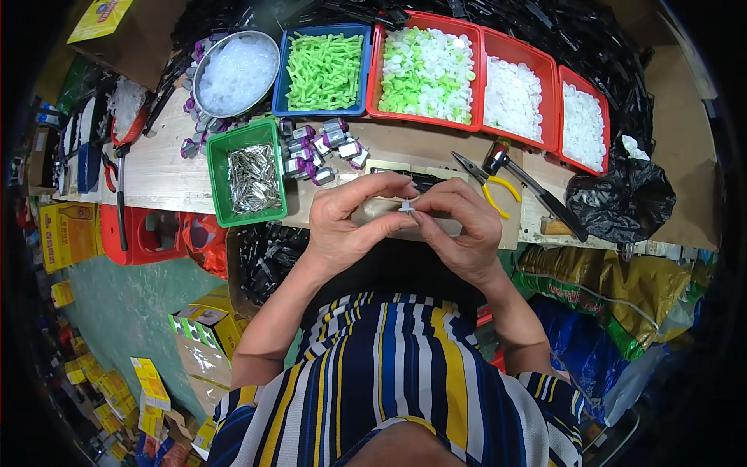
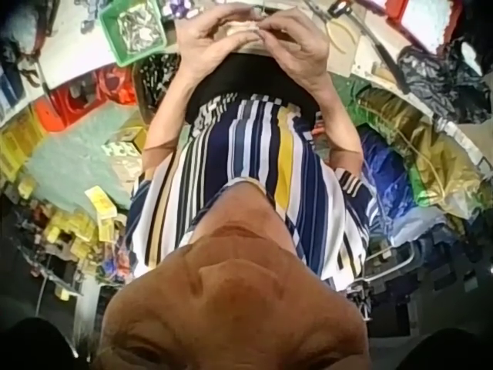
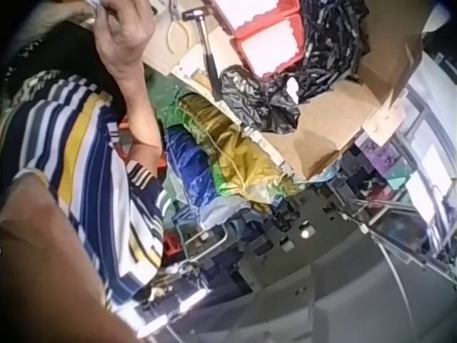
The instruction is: Assembling small plastic and metal components using assembly fixtures and tools at a factory workbench.
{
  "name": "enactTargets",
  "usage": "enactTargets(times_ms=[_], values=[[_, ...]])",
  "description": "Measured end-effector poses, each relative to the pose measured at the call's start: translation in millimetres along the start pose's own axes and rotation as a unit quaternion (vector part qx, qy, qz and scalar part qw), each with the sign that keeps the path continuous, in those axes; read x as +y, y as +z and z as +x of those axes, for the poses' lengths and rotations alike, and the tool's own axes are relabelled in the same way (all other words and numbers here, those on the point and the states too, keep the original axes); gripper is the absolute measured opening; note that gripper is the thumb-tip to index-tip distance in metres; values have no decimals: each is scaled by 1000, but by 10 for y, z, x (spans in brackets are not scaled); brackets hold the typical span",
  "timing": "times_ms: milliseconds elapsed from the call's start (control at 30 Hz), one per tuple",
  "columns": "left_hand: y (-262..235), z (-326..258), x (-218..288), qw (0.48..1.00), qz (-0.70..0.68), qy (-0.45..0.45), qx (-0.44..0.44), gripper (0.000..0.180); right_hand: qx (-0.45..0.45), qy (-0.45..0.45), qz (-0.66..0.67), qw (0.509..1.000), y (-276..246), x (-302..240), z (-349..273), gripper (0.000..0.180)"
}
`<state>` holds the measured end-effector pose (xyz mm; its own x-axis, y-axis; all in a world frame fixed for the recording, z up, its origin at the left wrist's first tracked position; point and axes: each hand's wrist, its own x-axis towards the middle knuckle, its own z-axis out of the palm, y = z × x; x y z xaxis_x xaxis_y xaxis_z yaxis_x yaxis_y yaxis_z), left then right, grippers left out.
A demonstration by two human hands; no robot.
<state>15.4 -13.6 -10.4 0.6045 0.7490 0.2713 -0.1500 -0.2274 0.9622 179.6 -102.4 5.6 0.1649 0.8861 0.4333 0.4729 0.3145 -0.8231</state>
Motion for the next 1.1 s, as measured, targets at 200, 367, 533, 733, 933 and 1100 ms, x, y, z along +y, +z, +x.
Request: enactTargets(times_ms=[200, 367, 533, 733, 933, 1100], values=[[-89, -5, -59, 980, 171, 94, 22, 46, 6, -51, -160, 986, -89, 231, 33, 13], [-96, -68, -167, 931, 311, 186, 33, 41, -18, -25, -196, 980, -117, 370, 72, 14], [30, -119, -234, 895, 386, 224, -5, 38, -52, -38, -236, 970, -150, 374, 106, 14], [135, -161, -324, 884, 410, 223, -16, 38, -77, -41, -231, 969, -165, 409, 101, 13], [161, -130, -352, 871, 429, 239, -19, 37, -102, -58, -261, 958, -196, 395, 139, 15], [173, -127, -369, 865, 440, 241, -21, 38, -119, -60, -256, 957, -205, 394, 144, 15]])
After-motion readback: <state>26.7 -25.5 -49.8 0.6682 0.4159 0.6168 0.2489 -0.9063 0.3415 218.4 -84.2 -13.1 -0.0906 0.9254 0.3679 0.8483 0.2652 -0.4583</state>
